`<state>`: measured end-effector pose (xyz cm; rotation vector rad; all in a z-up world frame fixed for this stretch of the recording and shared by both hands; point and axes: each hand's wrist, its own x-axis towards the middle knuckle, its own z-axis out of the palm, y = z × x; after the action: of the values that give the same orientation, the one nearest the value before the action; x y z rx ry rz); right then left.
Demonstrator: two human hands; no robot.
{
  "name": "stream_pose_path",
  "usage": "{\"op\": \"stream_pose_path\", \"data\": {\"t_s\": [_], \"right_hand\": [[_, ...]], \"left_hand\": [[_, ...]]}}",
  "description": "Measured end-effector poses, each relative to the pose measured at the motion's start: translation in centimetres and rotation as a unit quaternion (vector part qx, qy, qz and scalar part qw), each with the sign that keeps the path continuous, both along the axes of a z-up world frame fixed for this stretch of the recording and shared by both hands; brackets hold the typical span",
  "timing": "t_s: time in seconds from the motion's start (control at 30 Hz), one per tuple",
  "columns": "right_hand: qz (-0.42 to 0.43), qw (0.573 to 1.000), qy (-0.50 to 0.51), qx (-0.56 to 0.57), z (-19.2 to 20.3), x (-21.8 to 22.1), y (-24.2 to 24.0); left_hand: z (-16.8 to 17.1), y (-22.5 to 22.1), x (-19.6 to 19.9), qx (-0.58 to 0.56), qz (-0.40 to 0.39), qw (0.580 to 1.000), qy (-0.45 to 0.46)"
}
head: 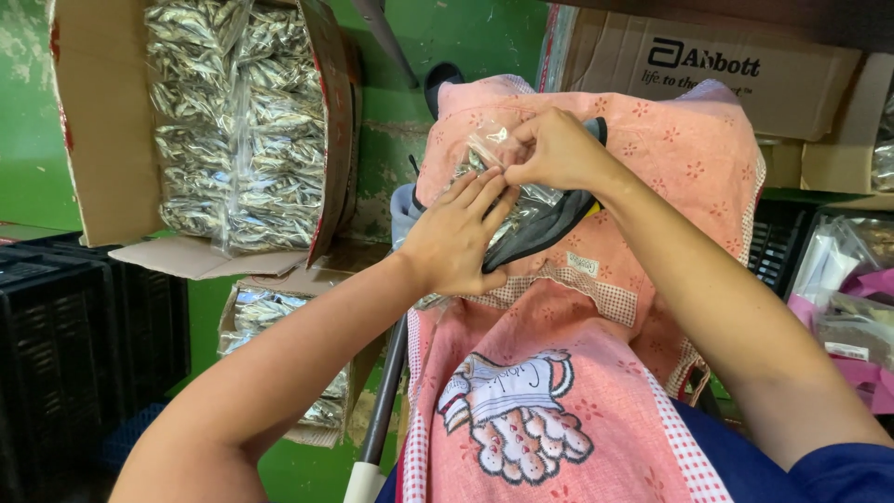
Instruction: The person packages dried fish by placing them into plastic bags, using a heat sealer to close the bags, and organizing the sealed bags into boxes.
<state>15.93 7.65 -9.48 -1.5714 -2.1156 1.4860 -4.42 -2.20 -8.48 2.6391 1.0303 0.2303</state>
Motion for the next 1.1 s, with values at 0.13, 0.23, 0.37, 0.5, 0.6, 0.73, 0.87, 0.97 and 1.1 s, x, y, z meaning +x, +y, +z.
{"op": "stream_pose_path", "data": {"t_s": [0.13, 0.23, 0.37, 0.5, 0.6, 0.73, 0.87, 0.97, 1.1], "right_hand": [[0.002, 1.0, 0.006, 0.003, -2.8, 0.3, 0.8], [0.016, 0.998, -0.039, 0.04, -3.1, -0.4, 1.4], [0.019, 0.996, -0.026, 0.082, -1.4, -2.2, 1.9], [0.054, 0.989, -0.051, 0.125, -2.4, -3.7, 3.0], [0.065, 0.984, -0.032, 0.162, -2.7, -4.6, 3.5], [0.043, 0.985, -0.034, 0.164, -2.6, -5.3, 3.7], [0.056, 0.977, -0.019, 0.203, -4.7, -5.7, 3.7], [0.035, 0.977, -0.036, 0.208, -5.7, -5.7, 3.8], [-0.001, 0.97, 0.014, 0.244, -7.7, -4.2, 3.8]], "left_hand": [[-0.7, 0.0, 0.1, 0.008, 0.001, 1.0, 0.0], [-0.9, 0.2, 0.1, 0.01, 0.005, 1.0, 0.001], [-0.1, 0.7, 0.0, -0.007, -0.003, 1.0, -0.012], [0.6, 0.9, 0.1, -0.034, -0.016, 0.999, -0.022], [0.6, 0.8, 0.0, -0.027, -0.011, 0.999, -0.017], [0.7, 0.9, -0.1, -0.014, -0.007, 0.999, -0.036], [-0.4, 0.0, 0.2, 0.023, 0.004, 1.0, -0.009], [-1.2, -0.2, 0.3, 0.068, 0.016, 0.998, -0.001], [-2.0, -0.7, 0.3, 0.038, 0.024, 0.998, -0.046]]}}
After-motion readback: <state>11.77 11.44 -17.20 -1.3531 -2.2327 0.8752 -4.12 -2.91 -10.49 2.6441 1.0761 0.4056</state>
